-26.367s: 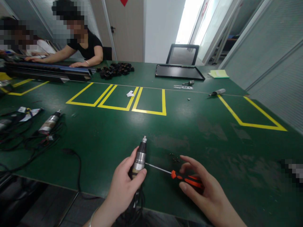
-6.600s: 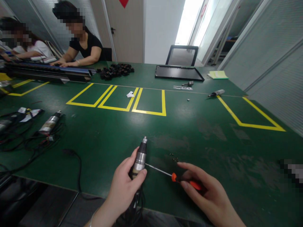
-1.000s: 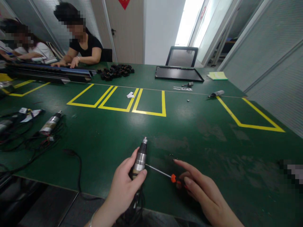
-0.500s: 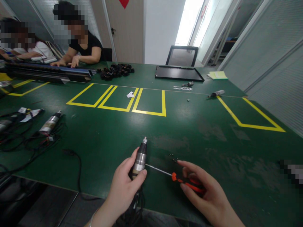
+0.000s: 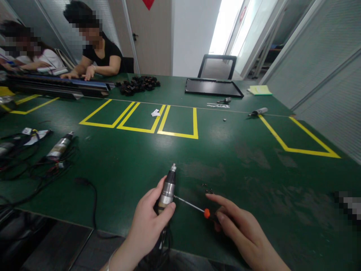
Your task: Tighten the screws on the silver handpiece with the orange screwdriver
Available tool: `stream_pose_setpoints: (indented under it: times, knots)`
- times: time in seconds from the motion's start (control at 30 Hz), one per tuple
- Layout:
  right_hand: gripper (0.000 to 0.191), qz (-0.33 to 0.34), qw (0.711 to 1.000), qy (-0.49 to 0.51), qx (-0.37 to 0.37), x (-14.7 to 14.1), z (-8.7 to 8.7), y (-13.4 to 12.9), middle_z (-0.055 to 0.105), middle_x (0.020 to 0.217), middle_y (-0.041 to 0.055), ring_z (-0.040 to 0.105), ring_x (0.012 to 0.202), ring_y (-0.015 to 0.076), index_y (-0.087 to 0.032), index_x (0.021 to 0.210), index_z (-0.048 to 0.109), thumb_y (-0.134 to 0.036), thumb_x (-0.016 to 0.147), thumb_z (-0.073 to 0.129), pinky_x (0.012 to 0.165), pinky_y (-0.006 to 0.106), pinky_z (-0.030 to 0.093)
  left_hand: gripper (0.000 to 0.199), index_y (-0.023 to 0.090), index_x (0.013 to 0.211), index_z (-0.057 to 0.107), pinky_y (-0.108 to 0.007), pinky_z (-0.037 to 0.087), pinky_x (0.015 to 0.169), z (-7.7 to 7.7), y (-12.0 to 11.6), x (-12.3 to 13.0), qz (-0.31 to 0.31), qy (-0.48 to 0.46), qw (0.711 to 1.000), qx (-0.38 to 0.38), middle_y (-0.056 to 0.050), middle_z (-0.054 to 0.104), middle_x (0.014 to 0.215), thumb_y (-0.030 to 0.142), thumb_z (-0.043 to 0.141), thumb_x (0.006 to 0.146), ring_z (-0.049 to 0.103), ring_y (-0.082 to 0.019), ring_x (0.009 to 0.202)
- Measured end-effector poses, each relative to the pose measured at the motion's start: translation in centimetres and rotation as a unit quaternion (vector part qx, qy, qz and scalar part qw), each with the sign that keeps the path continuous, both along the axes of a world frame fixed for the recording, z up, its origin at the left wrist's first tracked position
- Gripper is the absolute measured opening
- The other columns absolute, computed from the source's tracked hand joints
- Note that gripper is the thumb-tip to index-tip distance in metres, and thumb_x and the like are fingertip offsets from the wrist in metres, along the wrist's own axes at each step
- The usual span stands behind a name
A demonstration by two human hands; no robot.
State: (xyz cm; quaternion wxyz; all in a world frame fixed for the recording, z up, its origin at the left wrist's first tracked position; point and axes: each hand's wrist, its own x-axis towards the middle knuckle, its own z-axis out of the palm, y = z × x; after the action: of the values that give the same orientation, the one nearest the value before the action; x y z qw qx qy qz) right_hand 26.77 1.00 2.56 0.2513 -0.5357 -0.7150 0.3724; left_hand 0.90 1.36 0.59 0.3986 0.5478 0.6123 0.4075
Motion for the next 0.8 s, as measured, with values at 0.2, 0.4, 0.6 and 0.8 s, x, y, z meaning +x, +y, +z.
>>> stream_pose_setpoints:
  times: [0.2,0.4,0.6,0.8]
  knots:
    - [0.041,0.002,1.000,-0.003,0.026,-0.41,0.25,0.14,0.067,0.066,-0.0012,0.065,0.057,0.0146,-0.021,0.134,0.064,-0.031,0.099,0.045,0.054,0.024,0.050,0.062,0.018,0.142,0.061,-0.034,0.050,0.081,0.29,0.09,0.08,0.001,0.004,1.000,-0.003,-0.007,0.073,0.102,0.037,0.067,0.084,0.067,-0.027,0.094]
    - [0.038,0.000,0.999,0.004,0.038,-0.36,0.34,0.17,0.069,0.068,-0.0015,0.065,0.057,0.0138,-0.022,0.131,0.066,-0.029,0.098,0.048,0.052,0.022,0.050,0.061,0.019,0.143,0.061,-0.034,0.049,0.083,0.15,0.01,0.00,-0.001,0.001,1.000,0.000,-0.007,0.073,0.104,0.035,0.066,0.084,0.067,-0.027,0.097]
    - [0.036,-0.020,0.998,0.009,0.062,-0.04,-0.15,0.20,0.074,0.083,0.0016,0.073,0.069,0.0146,-0.025,0.130,0.066,-0.028,0.096,0.056,0.060,0.022,0.057,0.062,0.018,0.144,0.058,-0.035,0.049,0.086,-0.21,-0.13,-0.07,0.001,-0.009,1.000,-0.005,-0.008,0.073,0.107,0.035,0.066,0.085,0.065,-0.029,0.105]
    - [0.039,-0.042,0.989,0.002,0.139,0.29,-0.30,-0.07,0.076,0.090,0.0016,0.076,0.077,0.0158,-0.028,0.126,0.068,-0.024,0.088,0.068,0.072,0.023,0.060,0.062,0.017,0.145,0.058,-0.035,0.048,0.084,-0.16,-0.12,-0.02,-0.003,-0.009,1.000,-0.004,-0.008,0.073,0.108,0.036,0.066,0.086,0.065,-0.028,0.102]
